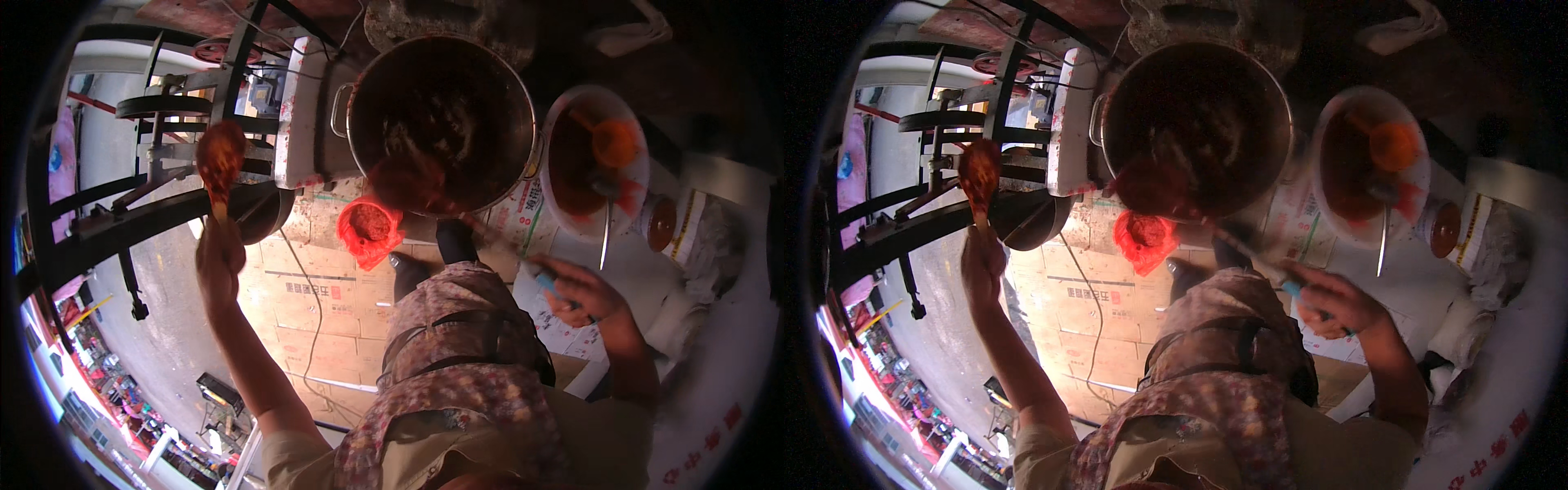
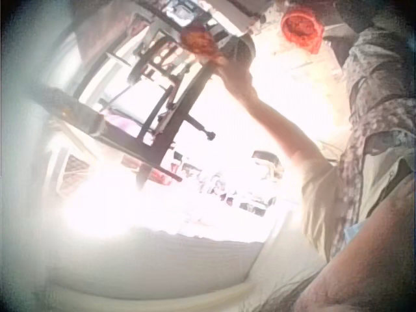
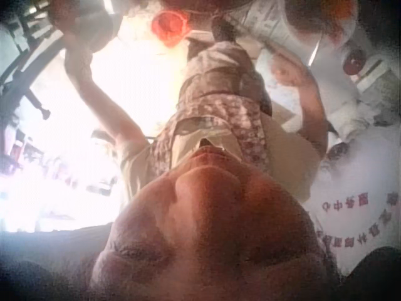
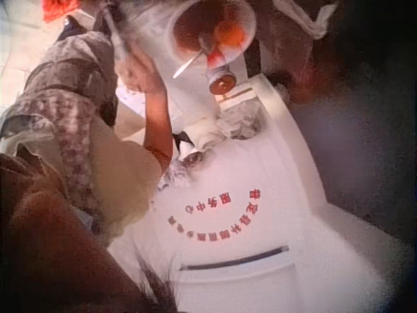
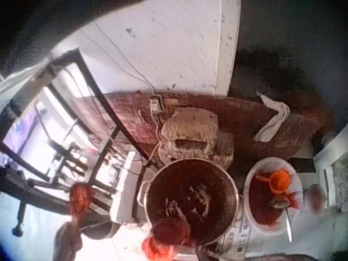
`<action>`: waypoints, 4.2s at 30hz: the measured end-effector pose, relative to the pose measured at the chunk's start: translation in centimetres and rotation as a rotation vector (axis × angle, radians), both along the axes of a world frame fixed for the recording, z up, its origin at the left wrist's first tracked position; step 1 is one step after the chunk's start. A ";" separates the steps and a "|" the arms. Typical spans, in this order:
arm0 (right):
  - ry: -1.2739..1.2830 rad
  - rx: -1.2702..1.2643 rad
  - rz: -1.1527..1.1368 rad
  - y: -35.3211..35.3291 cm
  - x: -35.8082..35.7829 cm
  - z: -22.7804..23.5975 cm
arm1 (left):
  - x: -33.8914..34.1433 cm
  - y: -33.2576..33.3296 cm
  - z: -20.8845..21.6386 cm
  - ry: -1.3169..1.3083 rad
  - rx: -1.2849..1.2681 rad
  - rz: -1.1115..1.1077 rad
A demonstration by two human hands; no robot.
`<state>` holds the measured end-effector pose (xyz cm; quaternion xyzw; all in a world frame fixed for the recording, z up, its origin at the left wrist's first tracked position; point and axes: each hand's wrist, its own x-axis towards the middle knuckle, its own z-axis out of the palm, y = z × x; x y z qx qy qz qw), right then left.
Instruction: The person scoops a thick red paste from a large metal pot into a red plastic bucket using a ladle, then uses a wooden spatula to scrape the remaining paste from the pot into the bucket. The person repeats this process several times, transferring the paste between the two containers.
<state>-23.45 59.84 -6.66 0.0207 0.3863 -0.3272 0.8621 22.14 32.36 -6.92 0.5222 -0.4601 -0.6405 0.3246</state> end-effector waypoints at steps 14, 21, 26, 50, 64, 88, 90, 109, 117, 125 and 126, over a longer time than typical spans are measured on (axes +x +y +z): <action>-0.127 0.372 -0.594 -17.6 3.9 -13.9 | -6.4 12.5 -1.8 0.028 0.386 -0.011; 0.140 0.089 -0.675 -21.0 4.5 -20.2 | -11.0 11.6 -0.7 0.043 0.496 -0.142; 0.004 0.243 -0.742 -24.4 4.7 -22.0 | -14.1 10.7 -0.9 -0.103 0.447 -0.215; 0.026 0.050 -0.260 -18.1 7.2 -10.2 | -13.3 11.7 -1.5 -0.024 0.557 -0.056; 0.972 -0.641 0.479 -14.2 5.3 -8.6 | -9.6 11.5 -0.8 -0.023 0.466 0.110; 1.452 -0.803 1.188 -22.3 1.9 -13.9 | -10.4 10.9 -1.1 0.050 0.394 0.123; 1.462 -0.820 1.258 -23.5 2.7 -14.3 | -10.8 11.0 -1.2 0.023 0.405 0.146; 0.799 -0.341 1.208 -21.3 3.7 -11.6 | -9.6 11.8 -2.5 0.015 0.431 0.125; 0.641 -0.129 0.769 -15.0 1.2 1.0 | -10.2 11.2 -3.0 -0.058 0.403 0.086; 0.744 -0.321 0.562 -19.3 1.6 -11.2 | -11.3 10.0 -2.2 -0.113 0.385 0.069; 0.871 -0.308 0.630 -20.1 2.8 -14.3 | -11.2 10.0 -2.2 -0.143 0.389 0.066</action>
